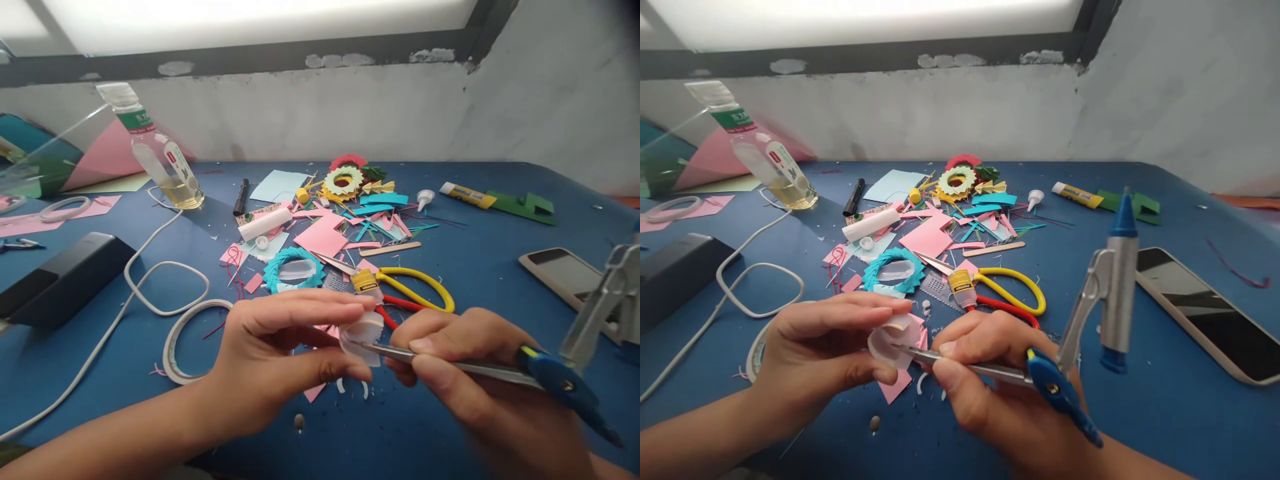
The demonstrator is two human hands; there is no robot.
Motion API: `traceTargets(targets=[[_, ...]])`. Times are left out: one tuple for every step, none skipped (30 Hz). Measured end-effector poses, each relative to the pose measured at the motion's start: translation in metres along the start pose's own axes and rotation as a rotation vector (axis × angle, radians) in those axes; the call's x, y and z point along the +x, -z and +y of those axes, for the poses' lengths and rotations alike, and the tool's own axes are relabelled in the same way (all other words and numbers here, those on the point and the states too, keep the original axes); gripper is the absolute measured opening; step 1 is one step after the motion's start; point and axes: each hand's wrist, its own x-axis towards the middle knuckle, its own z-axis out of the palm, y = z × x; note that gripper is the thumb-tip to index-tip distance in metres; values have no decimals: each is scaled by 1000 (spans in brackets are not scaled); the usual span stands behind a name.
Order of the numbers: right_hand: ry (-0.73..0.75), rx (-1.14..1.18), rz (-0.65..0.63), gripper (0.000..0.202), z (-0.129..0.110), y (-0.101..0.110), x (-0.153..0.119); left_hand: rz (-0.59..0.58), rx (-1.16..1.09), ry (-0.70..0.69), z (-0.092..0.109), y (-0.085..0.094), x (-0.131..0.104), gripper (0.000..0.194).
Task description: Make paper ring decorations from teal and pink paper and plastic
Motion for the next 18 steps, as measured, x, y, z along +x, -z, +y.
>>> traceTargets(targets=[[-10, 28, 12, 20, 0, -1, 0, -10, -2, -4, 0, 0, 0, 42], [-14, 44, 14, 20, -1, -1, 0, -18, -1, -7, 1, 0, 0, 43], [-15, 51, 12, 20, -1, -2, 0, -20, 2, -9, 1, 0, 0, 44], [-13, 55, 3, 20, -1, -2, 0, -18, 7, -12, 1, 0, 0, 44], [-14, 61, -6, 21, -1, -2, -1, -13, 11, -14, 1, 0, 0, 44], [-19, 74, -4, 21, -1, -2, -1, -8, 16, -18, 1, 0, 0, 44], [-28, 96, 7, 20, 0, -3, -1, -4, 20, -24, 1, 0, 1, 44], [-39, 124, 25, 19, 0, -3, -1, 0, 26, -25, 1, 0, 1, 44], [-50, 149, 42, 17, 1, -3, -1, 3, 29, -27, 1, 0, 1, 44], [-56, 167, 50, 16, 1, -4, -2, 5, 31, -27, 1, 0, 1, 43], [-57, 176, 49, 14, 1, -4, -2, 6, 29, -27, 1, 0, 1, 43], [-57, 175, 40, 13, 2, -3, -2, 6, 26, -25, 0, 0, 1, 43], [-60, 167, 35, 12, 2, -2, -3, 3, 22, -26, 0, 0, 2, 43], [-66, 160, 34, 12, 2, -2, -3, -2, 18, -26, -1, 0, 2, 44], [-77, 155, 32, 12, 2, -1, -3, -8, 14, -29, -1, 0, 2, 44], [-83, 153, 33, 13, 2, 0, -4, -14, 13, -30, -1, 0, 2, 44], [-89, 155, 32, 13, 2, 1, -4, -18, 14, -33, -2, 0, 2, 45], [-91, 160, 35, 14, 2, 1, -4, -21, 16, -34, -2, 0, 2, 45]])
